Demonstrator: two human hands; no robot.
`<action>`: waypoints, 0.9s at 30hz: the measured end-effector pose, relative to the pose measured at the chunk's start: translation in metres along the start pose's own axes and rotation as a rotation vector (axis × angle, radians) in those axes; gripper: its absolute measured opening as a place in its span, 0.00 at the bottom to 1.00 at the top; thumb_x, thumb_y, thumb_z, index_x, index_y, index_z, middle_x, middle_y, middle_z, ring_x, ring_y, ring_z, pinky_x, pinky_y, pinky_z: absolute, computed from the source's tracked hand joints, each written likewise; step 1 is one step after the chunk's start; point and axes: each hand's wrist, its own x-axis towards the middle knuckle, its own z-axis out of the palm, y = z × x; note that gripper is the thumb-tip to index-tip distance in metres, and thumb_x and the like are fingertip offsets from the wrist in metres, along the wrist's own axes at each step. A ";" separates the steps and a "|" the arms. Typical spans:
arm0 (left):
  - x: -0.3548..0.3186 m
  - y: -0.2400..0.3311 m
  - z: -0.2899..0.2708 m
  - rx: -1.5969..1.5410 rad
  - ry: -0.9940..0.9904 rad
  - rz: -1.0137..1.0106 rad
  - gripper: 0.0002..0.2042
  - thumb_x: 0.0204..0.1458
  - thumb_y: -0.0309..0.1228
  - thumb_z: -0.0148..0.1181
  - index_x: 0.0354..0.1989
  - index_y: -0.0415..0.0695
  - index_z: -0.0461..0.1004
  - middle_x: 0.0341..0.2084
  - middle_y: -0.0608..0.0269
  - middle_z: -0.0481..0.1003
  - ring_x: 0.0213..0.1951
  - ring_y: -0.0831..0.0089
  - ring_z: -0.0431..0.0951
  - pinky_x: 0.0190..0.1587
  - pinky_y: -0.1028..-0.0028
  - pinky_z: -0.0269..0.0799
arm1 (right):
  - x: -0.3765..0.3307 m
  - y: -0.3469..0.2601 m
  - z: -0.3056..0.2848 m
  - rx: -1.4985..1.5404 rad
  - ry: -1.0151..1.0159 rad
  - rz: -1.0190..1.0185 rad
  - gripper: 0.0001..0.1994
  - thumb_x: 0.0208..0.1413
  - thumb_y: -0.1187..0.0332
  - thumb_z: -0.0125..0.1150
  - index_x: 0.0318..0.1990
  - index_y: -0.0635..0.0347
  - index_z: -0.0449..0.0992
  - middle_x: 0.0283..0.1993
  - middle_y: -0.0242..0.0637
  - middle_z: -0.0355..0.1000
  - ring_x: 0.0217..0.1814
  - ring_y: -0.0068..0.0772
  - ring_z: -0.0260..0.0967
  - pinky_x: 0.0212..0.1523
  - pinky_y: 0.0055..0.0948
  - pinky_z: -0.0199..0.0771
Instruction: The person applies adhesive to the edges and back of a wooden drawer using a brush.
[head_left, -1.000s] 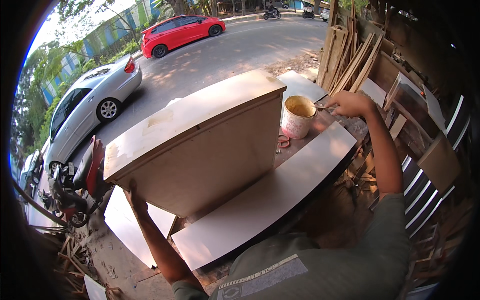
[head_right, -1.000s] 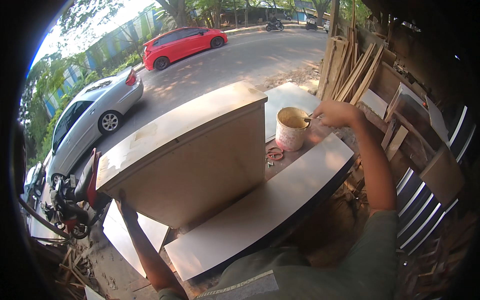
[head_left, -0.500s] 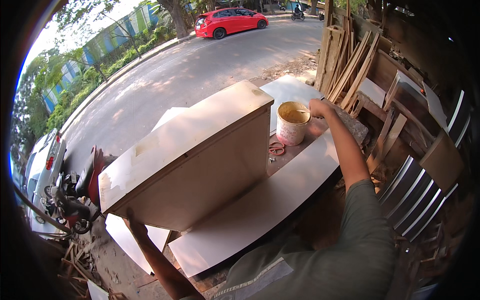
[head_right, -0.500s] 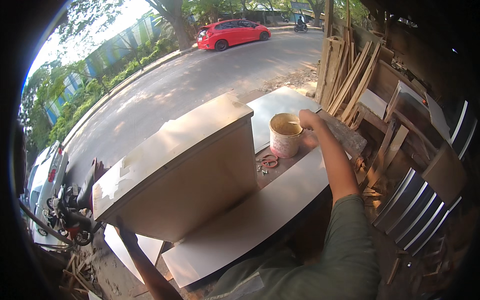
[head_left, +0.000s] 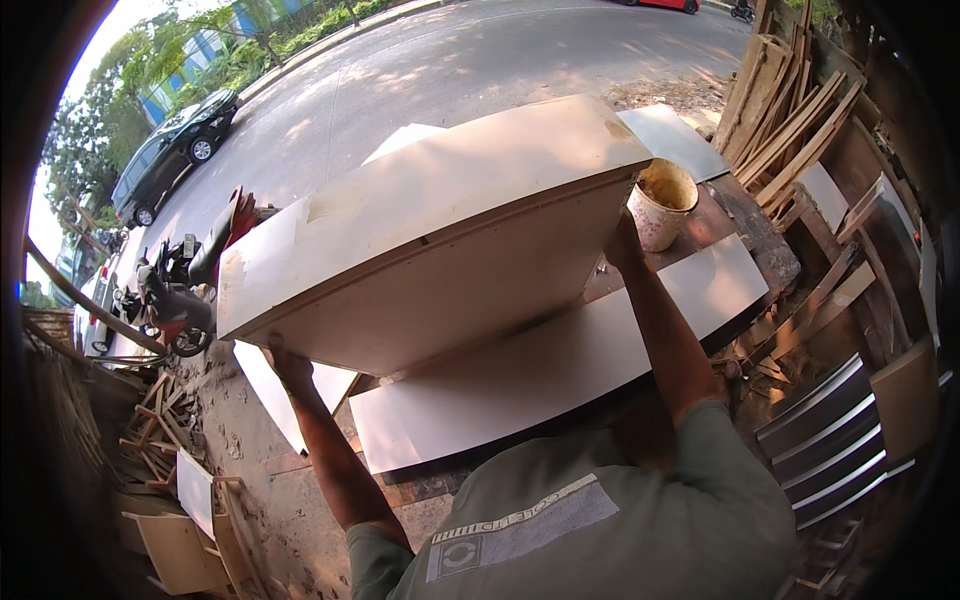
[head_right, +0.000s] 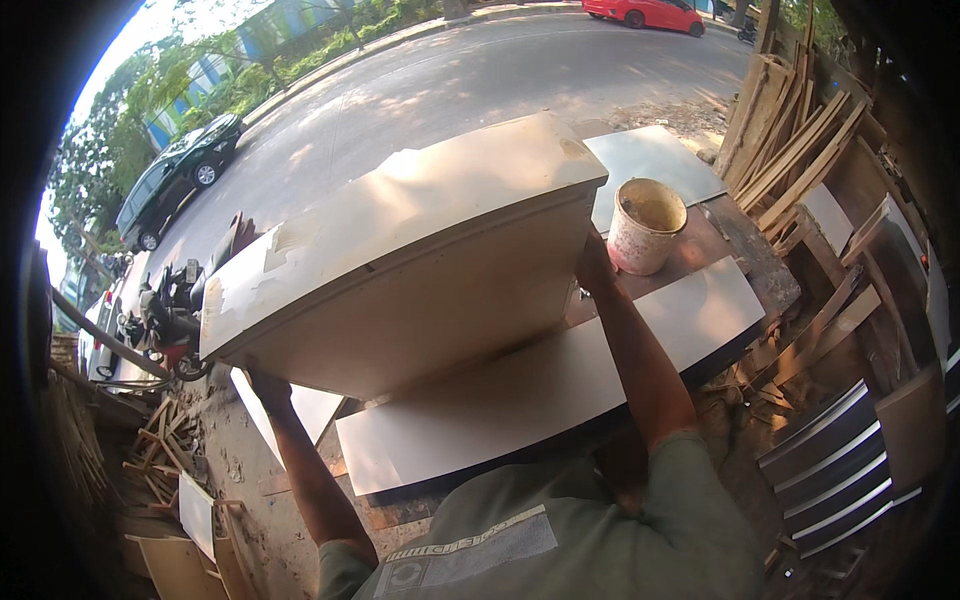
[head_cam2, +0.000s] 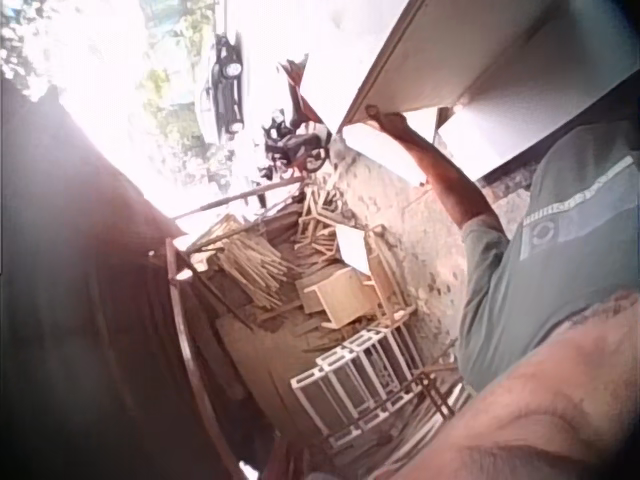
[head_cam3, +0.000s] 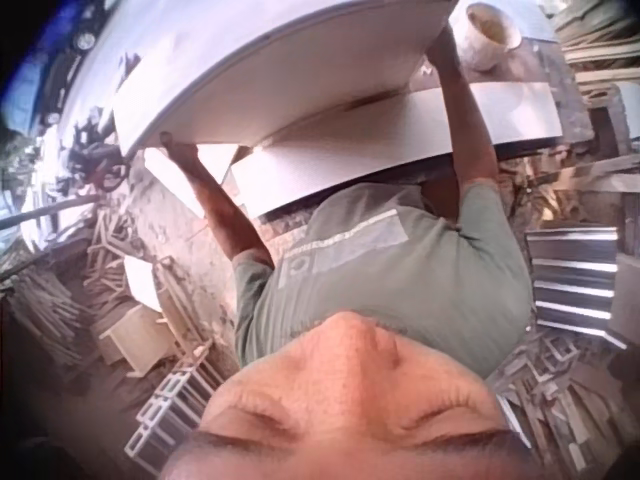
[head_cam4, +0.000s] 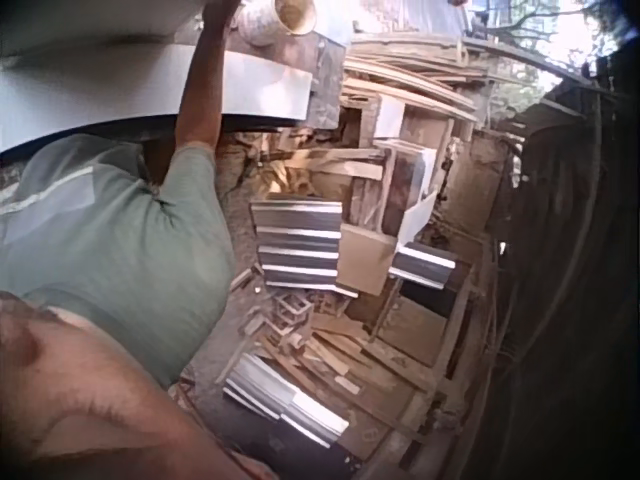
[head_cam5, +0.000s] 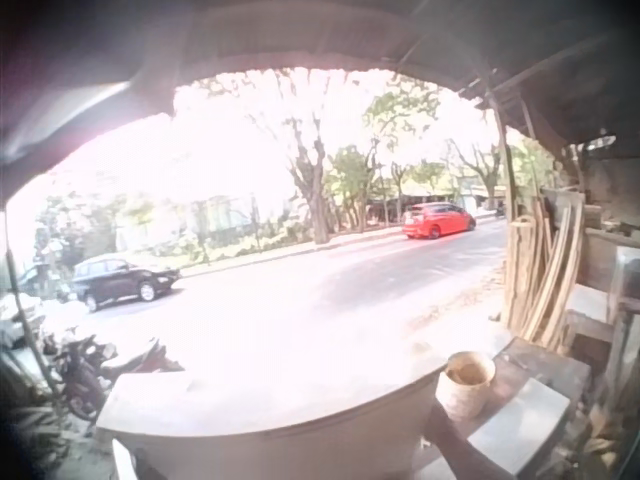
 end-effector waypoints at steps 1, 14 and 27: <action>0.002 0.003 0.006 0.002 -0.065 0.032 0.44 0.52 0.54 0.69 0.69 0.39 0.57 0.54 0.51 0.71 0.54 0.59 0.74 0.52 0.62 0.74 | -0.002 -0.003 0.006 0.052 0.064 0.035 0.19 0.60 0.71 0.58 0.58 0.67 0.71 0.55 0.51 0.75 0.56 0.48 0.74 0.55 0.41 0.75; 0.093 0.210 -0.036 -0.352 -0.227 0.272 0.24 0.62 0.42 0.61 0.63 0.45 0.68 0.61 0.56 0.70 0.64 0.59 0.68 0.67 0.53 0.63 | 0.123 -0.147 -0.036 0.569 0.213 -0.033 0.16 0.66 0.65 0.59 0.57 0.62 0.70 0.51 0.37 0.74 0.49 0.29 0.74 0.46 0.31 0.78; 0.006 0.207 -0.197 -0.178 0.079 0.163 0.31 0.64 0.49 0.57 0.71 0.47 0.60 0.66 0.52 0.66 0.66 0.53 0.66 0.69 0.51 0.62 | 0.026 -0.193 0.068 0.725 0.105 0.150 0.15 0.66 0.69 0.56 0.56 0.66 0.70 0.49 0.39 0.75 0.49 0.31 0.74 0.44 0.31 0.78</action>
